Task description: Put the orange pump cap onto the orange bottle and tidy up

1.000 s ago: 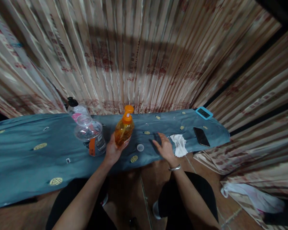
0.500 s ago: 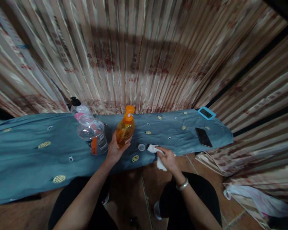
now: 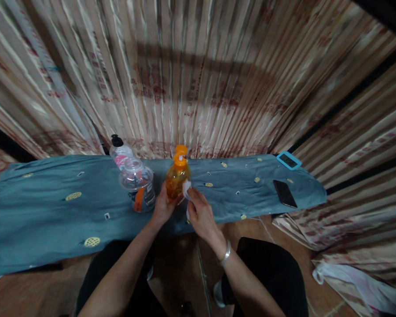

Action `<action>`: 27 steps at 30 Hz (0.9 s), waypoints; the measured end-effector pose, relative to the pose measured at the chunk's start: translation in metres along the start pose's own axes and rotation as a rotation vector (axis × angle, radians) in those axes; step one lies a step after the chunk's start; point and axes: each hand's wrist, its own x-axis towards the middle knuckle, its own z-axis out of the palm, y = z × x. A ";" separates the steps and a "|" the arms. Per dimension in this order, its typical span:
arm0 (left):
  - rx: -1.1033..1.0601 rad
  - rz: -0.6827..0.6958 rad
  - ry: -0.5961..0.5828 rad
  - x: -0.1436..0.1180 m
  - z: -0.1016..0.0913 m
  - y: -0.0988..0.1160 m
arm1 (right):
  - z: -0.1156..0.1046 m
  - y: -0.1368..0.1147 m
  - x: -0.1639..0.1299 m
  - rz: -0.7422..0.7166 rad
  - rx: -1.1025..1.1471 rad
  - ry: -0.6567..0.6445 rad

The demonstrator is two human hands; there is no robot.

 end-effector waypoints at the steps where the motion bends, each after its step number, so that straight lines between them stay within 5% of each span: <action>1: 0.011 0.000 -0.011 0.000 0.000 0.001 | -0.008 0.002 -0.009 0.027 0.017 -0.050; 7: 0.037 -0.028 -0.038 -0.002 0.000 0.012 | -0.076 0.052 -0.028 0.253 -0.190 0.180; 10: 0.045 -0.037 -0.028 -0.003 0.000 0.012 | -0.098 0.095 -0.023 0.316 -0.448 0.157; 12: 0.049 -0.036 -0.019 -0.003 0.000 0.010 | -0.101 0.113 -0.022 0.443 -0.579 0.026; 16: 0.034 -0.023 -0.030 -0.004 0.001 0.006 | -0.079 0.106 -0.030 0.368 -0.691 -0.083; 20: 0.027 -0.010 -0.048 -0.005 0.001 0.008 | -0.034 0.073 -0.032 0.221 -0.419 -0.272; 27: 0.053 0.029 -0.045 -0.007 -0.002 0.012 | -0.003 0.062 -0.016 0.365 -0.561 -0.335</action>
